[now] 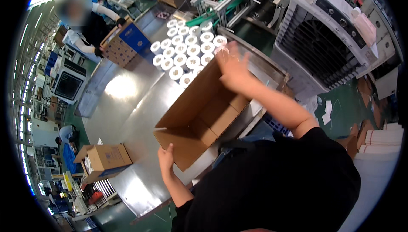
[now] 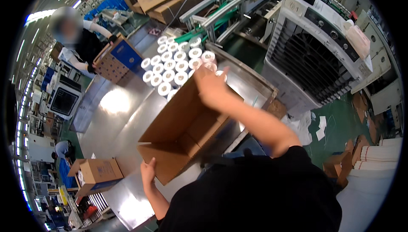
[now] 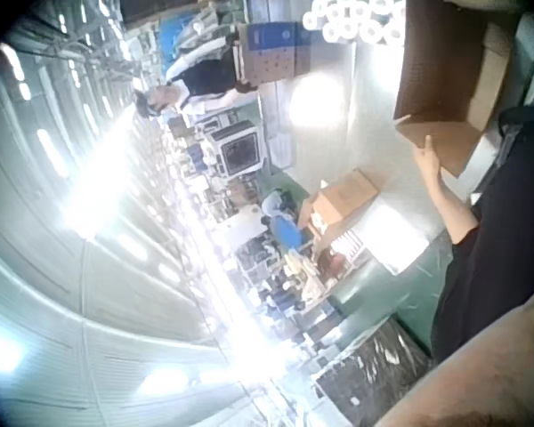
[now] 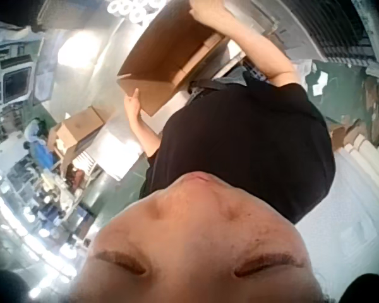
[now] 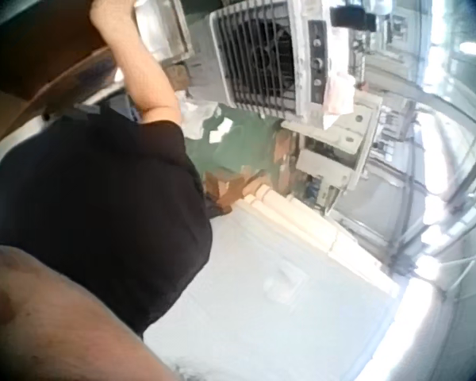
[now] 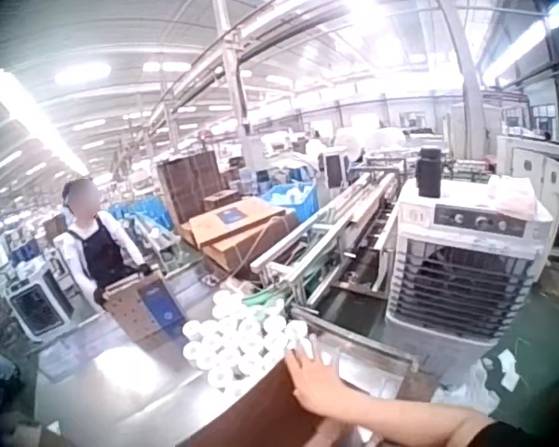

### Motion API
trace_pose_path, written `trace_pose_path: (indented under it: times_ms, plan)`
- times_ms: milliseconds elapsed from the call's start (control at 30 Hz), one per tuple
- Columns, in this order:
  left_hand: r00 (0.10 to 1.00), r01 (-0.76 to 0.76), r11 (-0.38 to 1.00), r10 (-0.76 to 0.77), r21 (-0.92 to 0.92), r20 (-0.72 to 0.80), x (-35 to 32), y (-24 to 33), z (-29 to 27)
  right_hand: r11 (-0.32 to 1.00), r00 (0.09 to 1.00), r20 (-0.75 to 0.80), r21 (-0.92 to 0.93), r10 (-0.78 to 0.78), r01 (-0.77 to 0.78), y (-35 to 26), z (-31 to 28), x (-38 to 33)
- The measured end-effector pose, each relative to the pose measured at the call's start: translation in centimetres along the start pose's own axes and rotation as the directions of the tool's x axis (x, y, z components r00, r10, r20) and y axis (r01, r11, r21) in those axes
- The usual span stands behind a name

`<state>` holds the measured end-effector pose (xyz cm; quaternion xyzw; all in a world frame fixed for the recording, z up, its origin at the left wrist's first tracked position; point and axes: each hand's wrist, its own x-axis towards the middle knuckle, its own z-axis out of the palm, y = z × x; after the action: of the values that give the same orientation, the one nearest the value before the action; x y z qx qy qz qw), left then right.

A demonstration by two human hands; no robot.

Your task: The person packs rolls of product into cardboard boxes by hand, arranging the rolls in layers and then placing the filled boxes onto a metal work table.

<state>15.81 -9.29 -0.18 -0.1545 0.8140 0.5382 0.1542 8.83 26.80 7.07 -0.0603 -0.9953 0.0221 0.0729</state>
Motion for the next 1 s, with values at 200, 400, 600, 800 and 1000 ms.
trace_pose_path:
  times_ms: [200, 400, 600, 800, 1000]
  plan:
    - [0.975, 0.215, 0.807, -0.207, -0.55, 0.077, 2.8, -8.3, -3.5, 0.444, 0.741, 0.67, 0.68, -0.052, -0.584, 13.9, 3.6, 0.0]
    - [0.919, -0.084, 0.948, 0.193, 0.306, -0.345, 5.8, -11.2, 1.8, 0.808, 0.962, 0.16, 0.524, 0.219, -0.271, 19.3, 12.2, -3.1]
    - [0.994, -0.07, 0.952, 0.092, 0.298, -0.061, 2.0, -5.5, 4.5, 0.946, 0.792, 0.584, 0.119, 0.18, -0.302, 12.3, 9.5, -2.0]
    - [0.988, 0.064, 0.945, -0.106, 0.32, 0.115, 4.5, -4.8, 1.3, 0.837, 0.791, 0.605, 0.475, -0.087, -0.272, 13.3, 16.1, -4.6]
    - [0.516, -0.668, 0.27, 0.839, 0.694, 0.17, 2.3, 12.0, 8.4, 0.785, 0.874, 0.48, 0.57, -0.078, -0.244, 11.2, 13.4, -7.0]
